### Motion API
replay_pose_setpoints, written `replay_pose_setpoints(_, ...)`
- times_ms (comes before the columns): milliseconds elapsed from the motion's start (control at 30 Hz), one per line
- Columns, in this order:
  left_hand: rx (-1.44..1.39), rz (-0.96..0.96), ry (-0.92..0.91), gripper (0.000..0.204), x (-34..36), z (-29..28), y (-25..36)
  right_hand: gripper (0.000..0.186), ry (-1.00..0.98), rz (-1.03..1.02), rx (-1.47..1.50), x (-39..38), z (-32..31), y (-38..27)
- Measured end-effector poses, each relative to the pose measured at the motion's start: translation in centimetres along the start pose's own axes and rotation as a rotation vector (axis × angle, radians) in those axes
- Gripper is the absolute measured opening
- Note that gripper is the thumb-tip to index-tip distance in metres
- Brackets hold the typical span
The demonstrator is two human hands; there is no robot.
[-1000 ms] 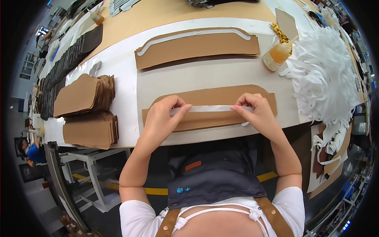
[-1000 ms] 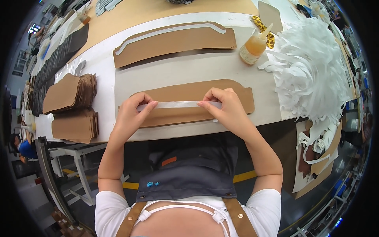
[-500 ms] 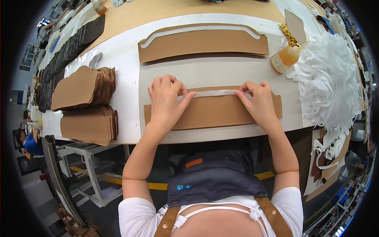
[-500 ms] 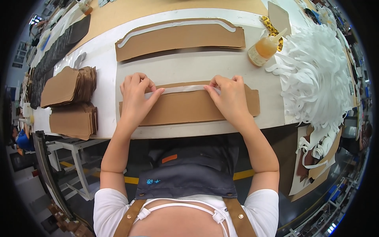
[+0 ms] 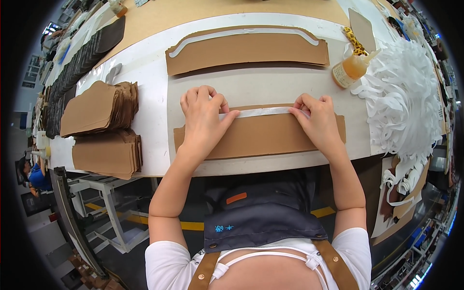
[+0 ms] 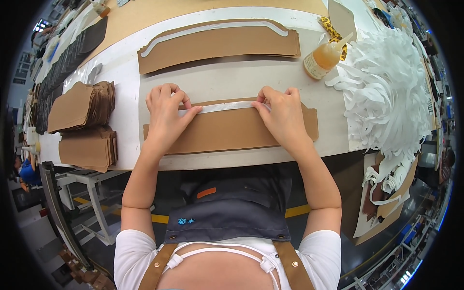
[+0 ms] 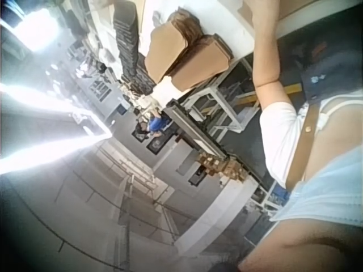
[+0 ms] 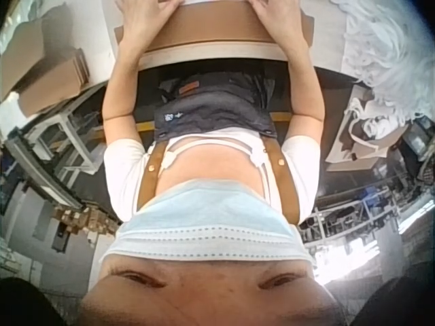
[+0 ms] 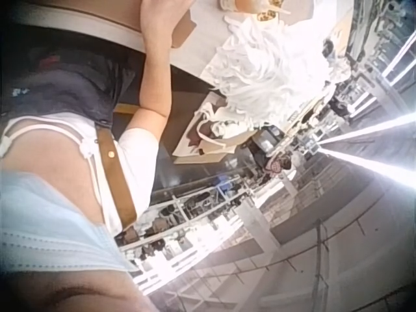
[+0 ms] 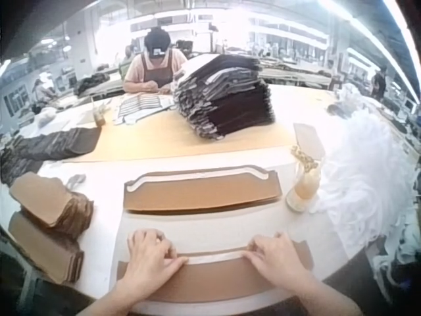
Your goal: Applying adhesive and white lining strips to brown leather components at a workbench.
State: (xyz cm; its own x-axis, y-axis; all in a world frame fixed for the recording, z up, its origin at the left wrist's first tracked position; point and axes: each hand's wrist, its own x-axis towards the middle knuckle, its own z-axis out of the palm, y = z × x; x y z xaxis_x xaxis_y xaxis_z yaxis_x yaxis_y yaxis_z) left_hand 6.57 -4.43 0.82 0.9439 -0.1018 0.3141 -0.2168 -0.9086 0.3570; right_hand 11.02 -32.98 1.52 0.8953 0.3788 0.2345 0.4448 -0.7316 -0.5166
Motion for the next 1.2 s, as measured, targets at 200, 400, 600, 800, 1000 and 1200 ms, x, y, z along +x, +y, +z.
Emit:
replay_pose_setpoints(200,0.002,0.008,0.001,0.028,0.1,0.0,-0.1,0.017,-0.053,0.014,0.007,0.3,-0.5,-0.2)
replay_pose_setpoints(400,-0.004,0.012,0.002,0.029,0.1,0.0,-0.2,0.018,-0.098,0.026,-0.010,0.6,-0.9,-0.3)
replay_pose_setpoints(600,-0.008,0.008,-0.003,0.028,0.1,0.0,0.0,0.018,-0.088,0.008,-0.021,0.6,-0.8,-0.2)
replay_pose_setpoints(800,-0.006,0.008,-0.006,0.029,0.2,-0.2,0.1,0.020,-0.075,0.001,-0.034,0.4,-1.0,-0.1)
replay_pose_setpoints(1000,0.002,0.015,0.004,0.029,0.1,-0.1,0.1,0.020,-0.108,0.094,0.123,0.4,-1.5,0.5)
replay_pose_setpoints(1200,0.012,0.013,0.002,0.029,0.0,0.0,0.0,0.024,-0.082,0.085,0.065,0.3,-1.0,0.8)
